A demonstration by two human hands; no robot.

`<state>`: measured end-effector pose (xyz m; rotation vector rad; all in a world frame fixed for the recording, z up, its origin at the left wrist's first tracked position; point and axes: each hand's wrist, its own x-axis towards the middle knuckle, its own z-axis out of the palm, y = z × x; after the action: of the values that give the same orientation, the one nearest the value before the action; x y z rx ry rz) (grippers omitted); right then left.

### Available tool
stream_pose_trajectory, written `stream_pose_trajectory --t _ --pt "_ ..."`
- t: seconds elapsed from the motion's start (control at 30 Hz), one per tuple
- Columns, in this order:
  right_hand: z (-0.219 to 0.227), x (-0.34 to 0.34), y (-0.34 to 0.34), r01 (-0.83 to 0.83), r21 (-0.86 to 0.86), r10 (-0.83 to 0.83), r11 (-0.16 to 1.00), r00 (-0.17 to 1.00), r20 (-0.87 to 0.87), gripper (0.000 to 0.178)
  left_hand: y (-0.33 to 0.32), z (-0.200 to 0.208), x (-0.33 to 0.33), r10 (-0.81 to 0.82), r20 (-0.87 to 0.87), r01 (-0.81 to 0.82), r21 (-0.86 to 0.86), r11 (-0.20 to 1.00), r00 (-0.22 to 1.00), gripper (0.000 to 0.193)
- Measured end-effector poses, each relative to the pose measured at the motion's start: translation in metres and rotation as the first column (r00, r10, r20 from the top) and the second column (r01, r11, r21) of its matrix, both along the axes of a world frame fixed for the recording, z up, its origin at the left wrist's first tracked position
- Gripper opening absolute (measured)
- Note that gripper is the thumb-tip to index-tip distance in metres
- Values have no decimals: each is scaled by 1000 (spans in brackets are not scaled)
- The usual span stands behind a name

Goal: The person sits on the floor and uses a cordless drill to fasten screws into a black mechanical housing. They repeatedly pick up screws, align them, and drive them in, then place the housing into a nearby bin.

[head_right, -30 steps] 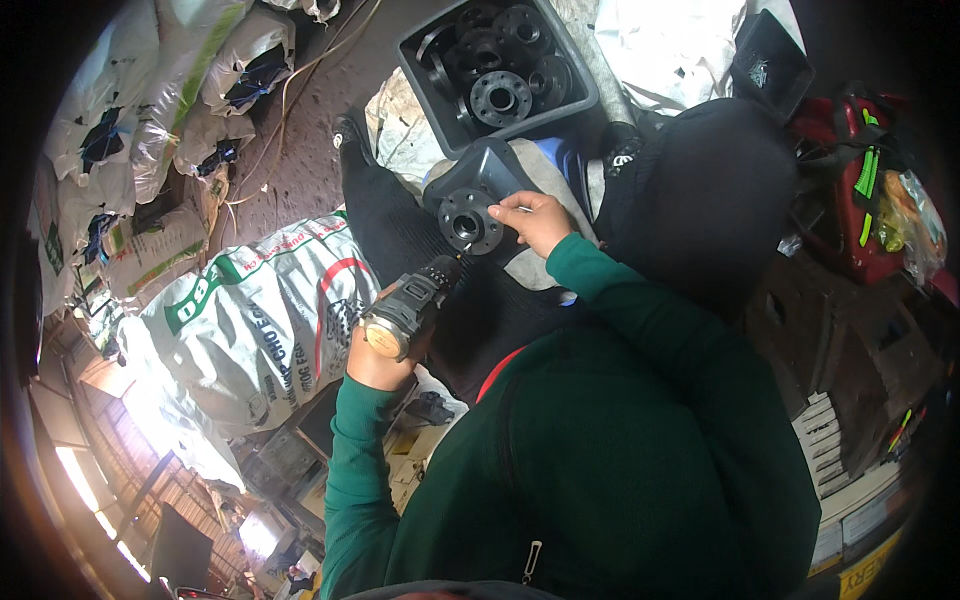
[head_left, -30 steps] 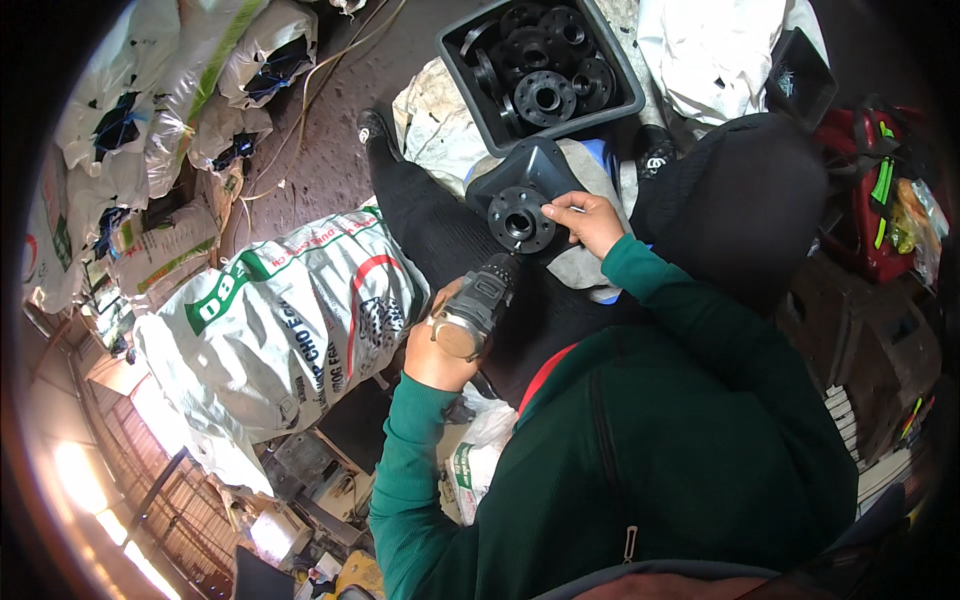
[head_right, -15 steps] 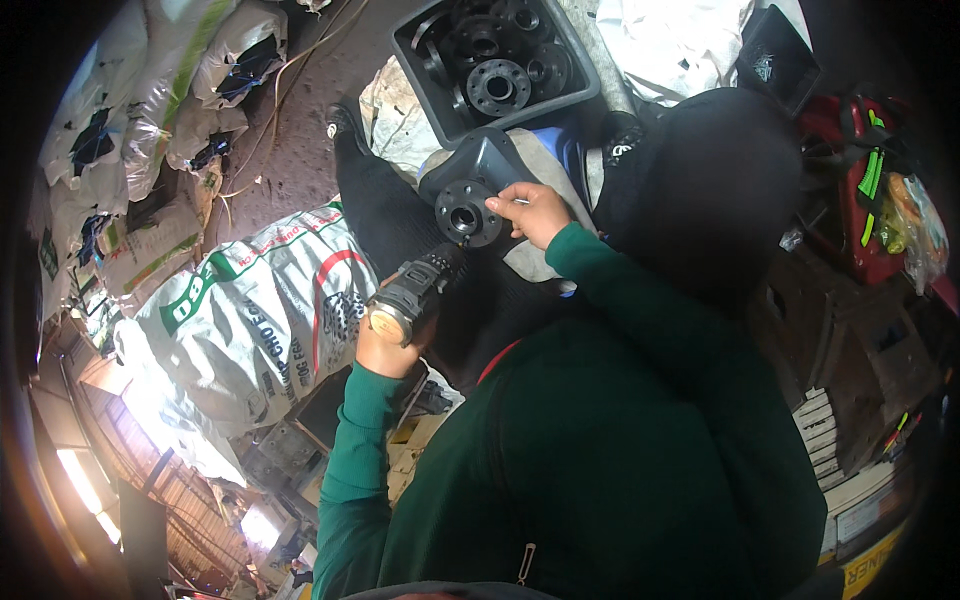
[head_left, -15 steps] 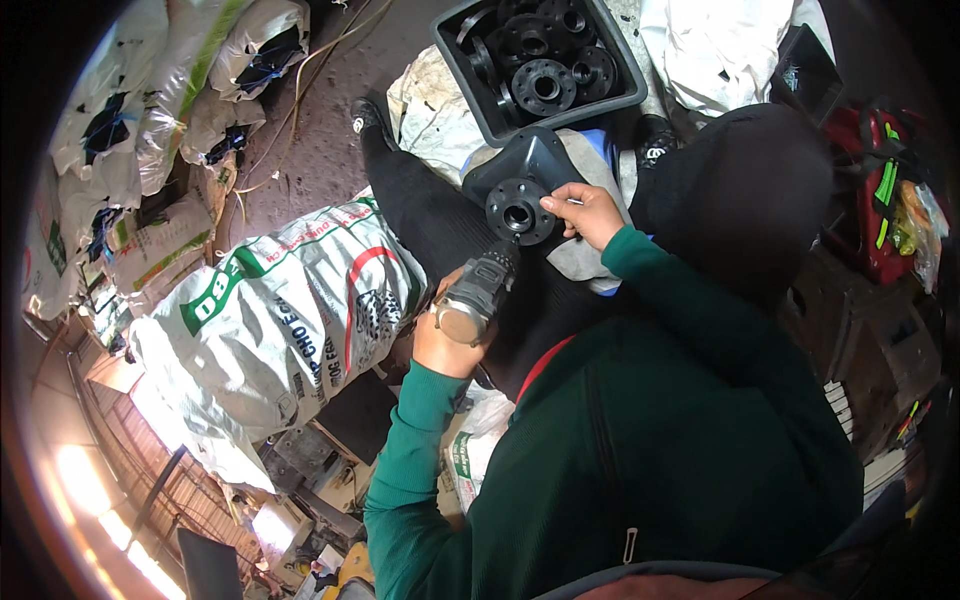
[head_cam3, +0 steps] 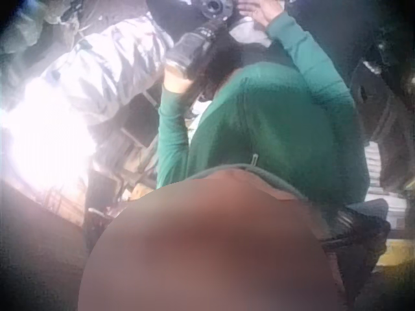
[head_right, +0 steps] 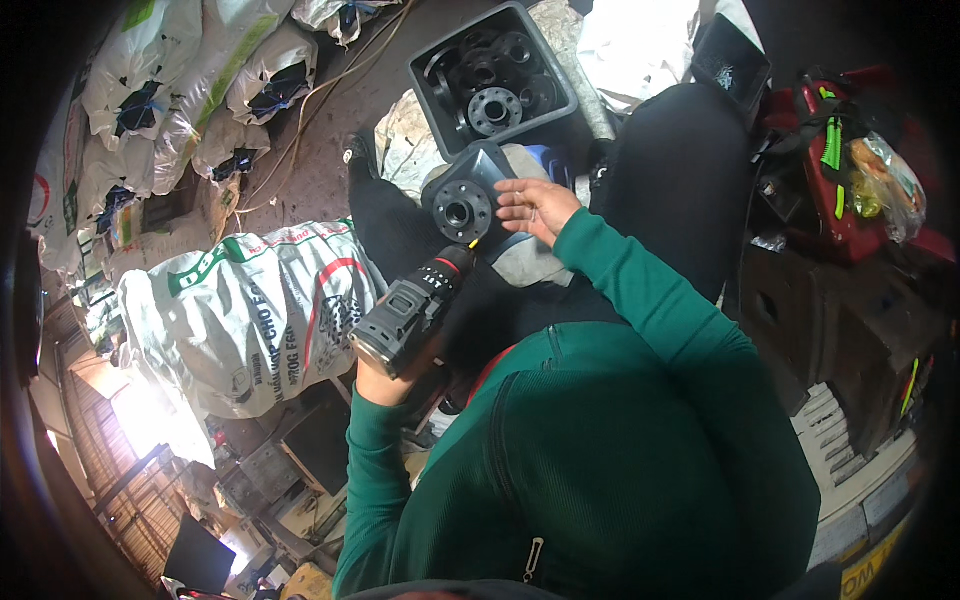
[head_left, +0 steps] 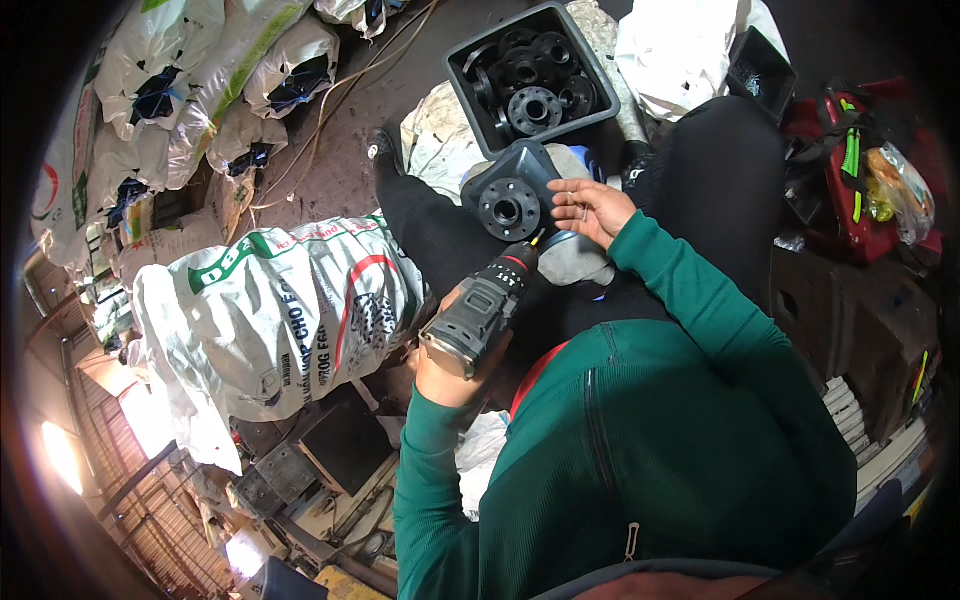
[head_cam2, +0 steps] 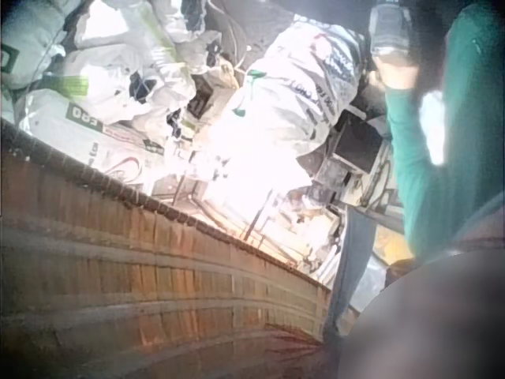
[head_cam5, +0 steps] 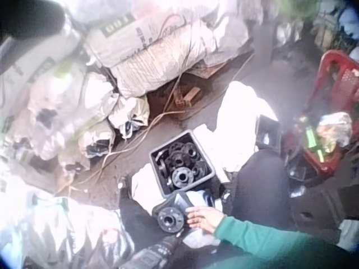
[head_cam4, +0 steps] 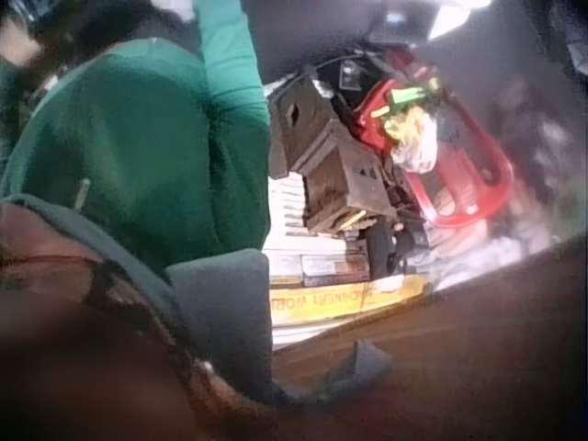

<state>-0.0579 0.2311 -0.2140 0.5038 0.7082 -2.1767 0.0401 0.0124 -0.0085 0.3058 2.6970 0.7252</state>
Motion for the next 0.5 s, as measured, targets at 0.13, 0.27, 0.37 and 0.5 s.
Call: stream_pose_trajectory --t 0.13,0.27,0.37,0.5 --pt "14 8 -5 53 -273 -33 961 997 76 23 8 -12 8 29 -50 -25 87 996 998 54" --pt "22 12 -13 90 -313 -36 945 984 175 19 9 -13 11 88 -24 -85 114 990 996 55" --pt "23 15 -18 124 -306 -63 944 978 201 18 9 -12 10 93 -74 -84 118 989 993 54" --pt "22 17 -20 138 -306 -68 942 971 229 18 10 -12 6 77 -65 -71 79 994 995 55"
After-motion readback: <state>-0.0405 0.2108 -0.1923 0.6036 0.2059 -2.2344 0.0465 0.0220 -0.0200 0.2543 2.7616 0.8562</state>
